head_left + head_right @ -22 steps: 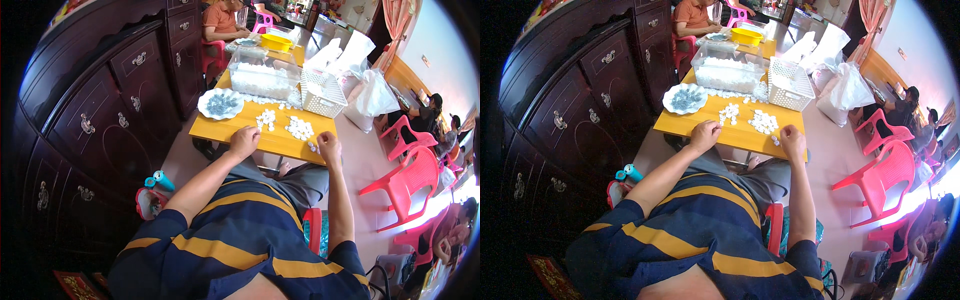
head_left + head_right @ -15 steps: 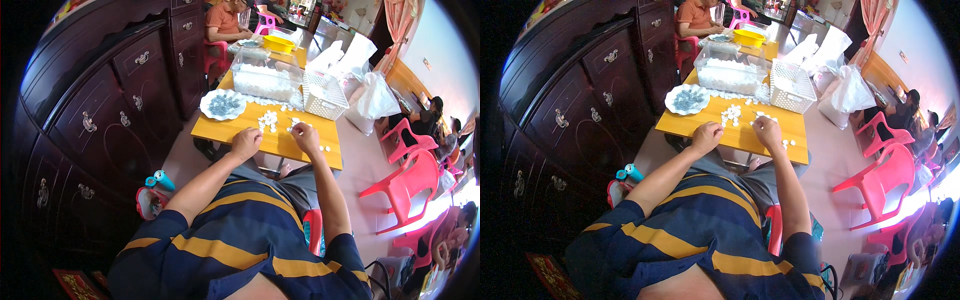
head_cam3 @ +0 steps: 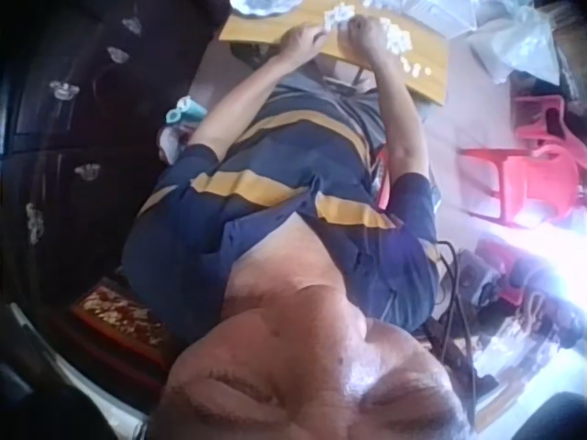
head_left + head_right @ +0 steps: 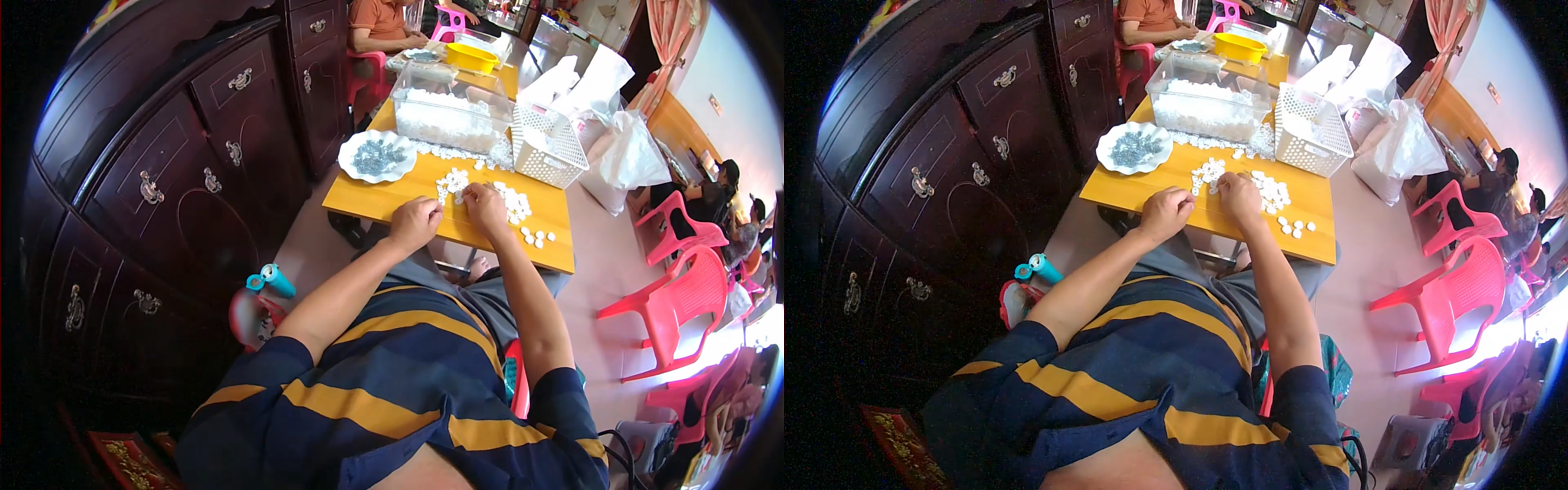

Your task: The person strings together small white plastic components using a thin wire. The person picks up individual pieces from a pile on the table, threads them onto the wire one by one, and arranges them into small clusters.

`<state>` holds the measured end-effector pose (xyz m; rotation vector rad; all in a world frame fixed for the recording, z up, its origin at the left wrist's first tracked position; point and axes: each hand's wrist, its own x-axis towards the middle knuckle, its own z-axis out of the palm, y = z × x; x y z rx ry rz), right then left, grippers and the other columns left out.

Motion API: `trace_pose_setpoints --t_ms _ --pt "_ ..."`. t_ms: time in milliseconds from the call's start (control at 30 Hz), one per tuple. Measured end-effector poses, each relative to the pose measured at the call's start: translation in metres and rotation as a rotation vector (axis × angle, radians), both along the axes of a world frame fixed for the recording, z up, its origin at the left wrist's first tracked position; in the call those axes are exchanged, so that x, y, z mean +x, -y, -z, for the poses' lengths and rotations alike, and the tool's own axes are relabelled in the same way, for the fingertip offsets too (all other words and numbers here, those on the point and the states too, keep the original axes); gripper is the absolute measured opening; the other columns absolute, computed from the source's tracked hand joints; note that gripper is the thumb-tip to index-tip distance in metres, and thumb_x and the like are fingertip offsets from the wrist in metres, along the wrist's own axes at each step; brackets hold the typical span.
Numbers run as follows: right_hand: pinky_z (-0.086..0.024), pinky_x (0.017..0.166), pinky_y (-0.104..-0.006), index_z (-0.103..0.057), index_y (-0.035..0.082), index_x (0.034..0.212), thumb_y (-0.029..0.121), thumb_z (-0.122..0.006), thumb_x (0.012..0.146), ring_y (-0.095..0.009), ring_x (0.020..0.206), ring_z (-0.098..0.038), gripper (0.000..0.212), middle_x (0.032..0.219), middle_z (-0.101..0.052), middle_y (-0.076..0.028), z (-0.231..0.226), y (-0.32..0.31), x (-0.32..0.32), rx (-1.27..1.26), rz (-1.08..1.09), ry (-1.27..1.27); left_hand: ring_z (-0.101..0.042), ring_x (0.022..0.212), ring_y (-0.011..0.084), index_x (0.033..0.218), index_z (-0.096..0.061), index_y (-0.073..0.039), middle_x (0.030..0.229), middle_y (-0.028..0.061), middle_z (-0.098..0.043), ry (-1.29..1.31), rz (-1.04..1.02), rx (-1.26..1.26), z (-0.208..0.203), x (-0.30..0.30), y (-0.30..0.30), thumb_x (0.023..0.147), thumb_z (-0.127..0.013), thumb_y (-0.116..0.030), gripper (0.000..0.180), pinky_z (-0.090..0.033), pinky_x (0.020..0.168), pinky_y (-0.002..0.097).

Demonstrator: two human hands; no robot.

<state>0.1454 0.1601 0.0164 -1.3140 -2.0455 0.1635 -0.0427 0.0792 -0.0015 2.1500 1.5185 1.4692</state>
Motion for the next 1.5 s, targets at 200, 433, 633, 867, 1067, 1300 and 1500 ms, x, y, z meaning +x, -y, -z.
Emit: trace_pose_setpoints --t_ms 200,433,633,867,1067,1300,1500 --pt "-0.054 0.079 -0.0445 -0.073 0.007 0.092 0.019 -0.068 0.086 -0.035 0.086 -0.069 0.014 0.089 -0.072 -0.017 0.003 -0.003 0.0 0.0 0.058 0.016 -0.067 0.079 0.032 0.085 -0.069 -0.006 0.085 0.0113 -0.069 -0.004 0.007 -0.001 -0.001 0.001 0.0 0.084 -0.066 -0.014 0.008 -0.053 0.07 0.0421" --pt "-0.055 0.077 -0.0447 -0.073 0.006 0.091 0.023 -0.07 0.085 -0.036 0.085 -0.07 0.018 0.089 -0.073 -0.017 0.002 -0.003 0.001 -0.074 0.063 0.05 -0.067 0.08 0.0324 0.084 -0.069 -0.008 0.085 0.0101 -0.069 -0.007 0.0 -0.01 0.0 0.0 0.001 0.084 -0.067 -0.016 0.008 -0.054 0.069 0.0435" --pt "-0.055 0.078 -0.0469 -0.071 0.007 0.091 0.026 -0.068 0.088 -0.037 0.086 -0.07 0.02 0.091 -0.072 -0.018 0.002 -0.002 0.0 -0.095 0.125 0.22 -0.067 0.078 0.0321 0.083 -0.07 -0.006 0.084 0.0114 -0.069 -0.008 -0.01 -0.012 -0.002 0.001 0.002 0.084 -0.066 -0.013 0.008 -0.053 0.069 0.0422" --pt "-0.056 0.082 -0.0462 -0.071 0.007 0.097 0.031 -0.067 0.09 -0.035 0.092 -0.07 0.025 0.099 -0.072 -0.018 -0.006 0.001 0.004 -0.186 0.11 0.236 -0.067 0.079 0.032 0.084 -0.07 -0.007 0.084 0.011 -0.069 -0.015 -0.012 -0.014 -0.002 0.001 0.002 0.084 -0.066 -0.014 0.008 -0.053 0.07 0.0419" --pt "-0.055 0.081 -0.0466 -0.071 0.006 0.095 0.031 -0.066 0.09 -0.037 0.091 -0.07 0.026 0.094 -0.072 -0.019 -0.006 -0.001 0.004 -0.188 0.135 0.258 -0.067 0.079 0.032 0.085 -0.071 -0.007 0.085 0.011 -0.069 -0.009 -0.012 -0.022 -0.003 0.002 0.002 0.084 -0.067 -0.014 0.008 -0.053 0.07 0.0419" --pt "-0.054 0.079 -0.0483 -0.067 0.004 0.096 0.026 -0.061 0.091 -0.041 0.089 -0.068 0.024 0.091 -0.071 -0.022 0.0 -0.003 0.003 -0.207 0.213 0.208 -0.067 0.08 0.0326 0.085 -0.069 -0.007 0.085 0.0104 -0.069 0.02 0.014 -0.011 0.0 -0.001 0.0 0.084 -0.067 -0.015 0.008 -0.054 0.069 0.0432" --pt "-0.054 0.069 -0.0399 -0.064 0.002 0.091 0.022 -0.064 0.091 -0.031 0.075 -0.07 0.019 0.085 -0.071 -0.016 0.003 0.022 0.026 -0.142 -0.049 -0.296 -0.068 0.079 0.032 0.088 -0.07 -0.006 0.084 0.0124 -0.07 0.163 0.078 -0.016 -0.009 0.003 0.001 0.083 -0.069 -0.013 0.009 -0.054 0.07 0.0403"
